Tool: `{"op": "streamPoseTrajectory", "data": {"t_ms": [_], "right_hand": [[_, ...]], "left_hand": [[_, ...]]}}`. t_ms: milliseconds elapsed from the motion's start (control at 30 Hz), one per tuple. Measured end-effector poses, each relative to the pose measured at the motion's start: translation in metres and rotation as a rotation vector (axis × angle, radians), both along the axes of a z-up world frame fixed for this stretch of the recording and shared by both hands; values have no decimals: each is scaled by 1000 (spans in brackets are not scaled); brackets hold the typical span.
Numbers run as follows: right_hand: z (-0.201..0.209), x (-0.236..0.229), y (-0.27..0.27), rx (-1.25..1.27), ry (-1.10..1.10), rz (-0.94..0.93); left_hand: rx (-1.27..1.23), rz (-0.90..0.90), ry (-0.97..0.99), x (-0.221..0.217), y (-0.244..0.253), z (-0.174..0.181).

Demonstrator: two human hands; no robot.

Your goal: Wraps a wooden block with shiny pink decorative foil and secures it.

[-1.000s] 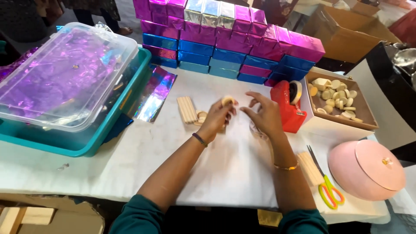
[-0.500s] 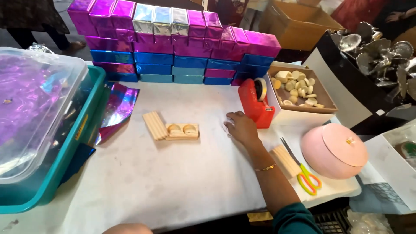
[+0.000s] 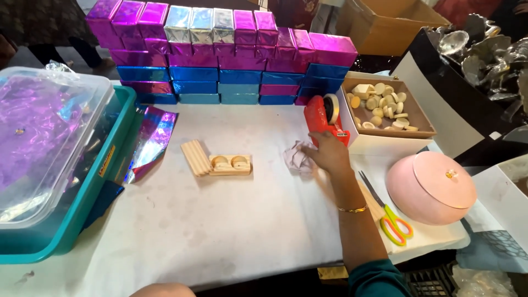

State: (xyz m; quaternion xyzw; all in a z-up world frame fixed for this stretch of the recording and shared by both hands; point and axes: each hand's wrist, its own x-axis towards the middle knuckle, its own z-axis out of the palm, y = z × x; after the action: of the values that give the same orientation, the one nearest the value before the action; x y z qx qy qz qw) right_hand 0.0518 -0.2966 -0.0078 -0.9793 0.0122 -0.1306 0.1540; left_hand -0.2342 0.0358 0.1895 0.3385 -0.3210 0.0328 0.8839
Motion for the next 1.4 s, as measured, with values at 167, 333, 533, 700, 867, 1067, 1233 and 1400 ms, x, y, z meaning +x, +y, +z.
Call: {"op": "streamPoseTrajectory", "data": {"t_ms": [167, 333, 533, 700, 867, 1067, 1233, 1400], "right_hand": [[21, -16, 3, -50, 366, 94], [-19, 6, -11, -180, 289, 137], [9, -7, 29, 160, 18, 149], [-1, -10, 55, 231, -303, 357], [18, -36, 94, 396, -475, 499], [-5, -54, 128, -26, -495, 701], [-9, -63, 146, 252, -468, 738], [-91, -26, 108, 923, 20, 424]], "left_hand": [[-12, 27, 14, 40, -21, -14], [-48, 104, 45, 135, -40, -71], [254, 286, 296, 261, -48, -178], [383, 221, 462, 301, -66, -275], [286, 143, 492, 300, -72, -267], [-79, 40, 507, 270, -74, -236], [-78, 214, 362, 269, -82, -257], [493, 813, -138, 215, -58, -197]]}}
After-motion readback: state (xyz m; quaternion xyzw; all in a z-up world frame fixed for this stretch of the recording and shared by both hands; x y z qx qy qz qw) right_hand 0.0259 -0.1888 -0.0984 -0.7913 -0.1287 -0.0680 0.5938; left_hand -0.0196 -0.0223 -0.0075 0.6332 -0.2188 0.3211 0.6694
